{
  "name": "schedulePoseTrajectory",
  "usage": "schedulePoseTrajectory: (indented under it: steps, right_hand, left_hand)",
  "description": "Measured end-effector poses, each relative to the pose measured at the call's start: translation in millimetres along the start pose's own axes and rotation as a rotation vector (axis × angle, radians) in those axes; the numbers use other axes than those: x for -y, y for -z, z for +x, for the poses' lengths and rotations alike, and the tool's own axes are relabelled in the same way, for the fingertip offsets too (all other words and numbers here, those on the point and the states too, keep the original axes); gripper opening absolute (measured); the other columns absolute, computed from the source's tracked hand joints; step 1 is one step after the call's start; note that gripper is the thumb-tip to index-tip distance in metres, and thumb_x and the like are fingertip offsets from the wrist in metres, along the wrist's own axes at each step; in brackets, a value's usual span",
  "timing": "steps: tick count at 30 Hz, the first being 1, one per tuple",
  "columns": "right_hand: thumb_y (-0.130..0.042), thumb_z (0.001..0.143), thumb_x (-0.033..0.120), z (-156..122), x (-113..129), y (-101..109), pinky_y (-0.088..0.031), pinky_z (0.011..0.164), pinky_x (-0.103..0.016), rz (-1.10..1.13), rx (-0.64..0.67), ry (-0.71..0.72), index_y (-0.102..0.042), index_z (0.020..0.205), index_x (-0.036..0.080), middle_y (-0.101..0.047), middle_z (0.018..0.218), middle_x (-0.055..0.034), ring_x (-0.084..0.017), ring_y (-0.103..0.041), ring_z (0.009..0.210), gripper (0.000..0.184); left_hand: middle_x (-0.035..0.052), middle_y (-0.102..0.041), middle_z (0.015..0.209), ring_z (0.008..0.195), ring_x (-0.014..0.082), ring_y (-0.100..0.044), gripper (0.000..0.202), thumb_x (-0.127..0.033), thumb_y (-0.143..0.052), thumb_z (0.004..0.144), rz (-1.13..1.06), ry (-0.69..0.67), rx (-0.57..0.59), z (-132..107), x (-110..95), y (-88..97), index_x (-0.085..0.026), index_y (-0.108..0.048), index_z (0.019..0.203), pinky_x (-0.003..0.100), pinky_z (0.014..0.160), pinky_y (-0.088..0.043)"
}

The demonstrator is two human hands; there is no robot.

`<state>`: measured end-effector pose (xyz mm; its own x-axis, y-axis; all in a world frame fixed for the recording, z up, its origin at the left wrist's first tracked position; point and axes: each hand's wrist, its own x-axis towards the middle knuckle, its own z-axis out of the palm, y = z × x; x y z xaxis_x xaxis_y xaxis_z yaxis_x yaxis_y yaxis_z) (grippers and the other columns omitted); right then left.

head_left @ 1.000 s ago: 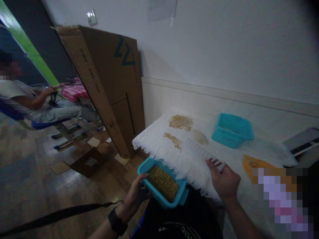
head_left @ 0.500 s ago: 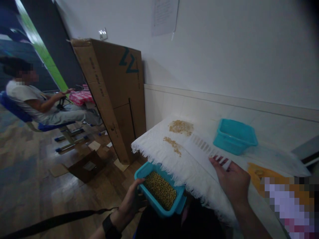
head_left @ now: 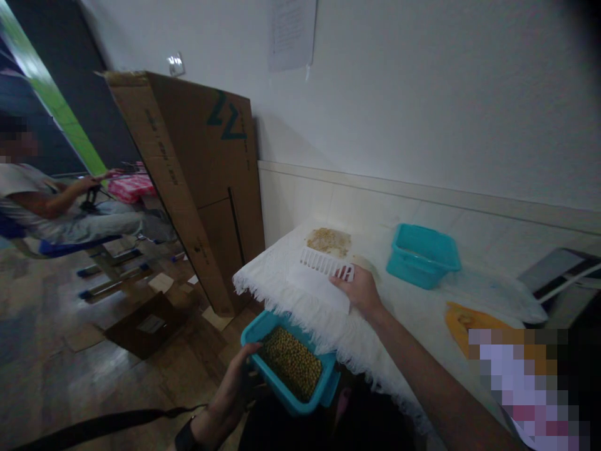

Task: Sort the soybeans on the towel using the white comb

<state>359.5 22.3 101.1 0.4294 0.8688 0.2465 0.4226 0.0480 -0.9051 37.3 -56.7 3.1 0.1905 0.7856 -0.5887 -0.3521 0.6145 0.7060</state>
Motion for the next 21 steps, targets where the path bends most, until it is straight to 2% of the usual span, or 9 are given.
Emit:
schedulePoseTrajectory:
  steps: [3,7,13,17,21]
  right_hand:
    - [-0.081,0.055,0.040,14.8,-11.7,8.5,-0.050,0.062,-0.034,0.028,-0.003,-0.044,-0.072,0.073,0.021,-0.079,0.072,-0.0078,-0.026,-0.069,0.066,0.028]
    - [-0.084,0.052,0.041,24.4,-27.2,15.7,-0.050,0.061,-0.034,0.088,-0.057,-0.058,-0.074,0.076,0.019,-0.079,0.072,-0.0069,-0.024,-0.067,0.065,0.034]
    - [-0.085,0.056,0.058,27.1,-36.0,33.8,-0.051,0.065,-0.036,0.161,-0.205,-0.019,-0.076,0.081,0.018,-0.081,0.080,-0.0102,-0.027,-0.069,0.071,0.049]
    - [-0.081,0.062,0.060,29.6,-36.8,48.2,-0.045,0.061,-0.033,-0.027,-0.284,0.057,-0.068,0.074,0.021,-0.075,0.070,-0.0072,-0.024,-0.063,0.065,0.043]
    - [-0.076,0.067,0.059,28.4,-38.9,48.1,-0.040,0.058,-0.032,-0.157,-0.285,0.096,-0.060,0.069,0.024,-0.067,0.062,-0.0034,-0.020,-0.056,0.060,0.038]
  left_hand:
    - [0.0159,-0.081,0.110,0.095,0.0336,-0.079,0.043,-0.051,-0.077,0.089,0.013,0.027,-0.021,-1.4,1.7,-4.5,-0.016,-0.072,0.114,0.044,0.086,-0.062]
    - [0.0160,-0.081,0.111,0.094,0.0342,-0.079,0.048,-0.052,-0.076,0.089,0.020,0.006,-0.002,-4.6,3.0,-8.8,-0.015,-0.072,0.119,0.043,0.080,-0.062]
    - [0.0153,-0.081,0.113,0.098,0.0344,-0.079,0.058,-0.054,-0.079,0.086,0.020,-0.001,0.010,-4.8,11.5,-6.6,-0.015,-0.068,0.128,0.043,0.081,-0.062]
    - [0.0145,-0.081,0.111,0.102,0.0359,-0.079,0.060,-0.057,-0.082,0.084,0.019,0.020,0.012,-6.3,14.8,-6.7,-0.017,-0.068,0.126,0.044,0.084,-0.063]
    - [0.0140,-0.081,0.116,0.105,0.0362,-0.079,0.061,-0.055,-0.085,0.080,-0.002,0.012,0.010,-8.1,13.2,-9.3,-0.019,-0.068,0.126,0.045,0.086,-0.063]
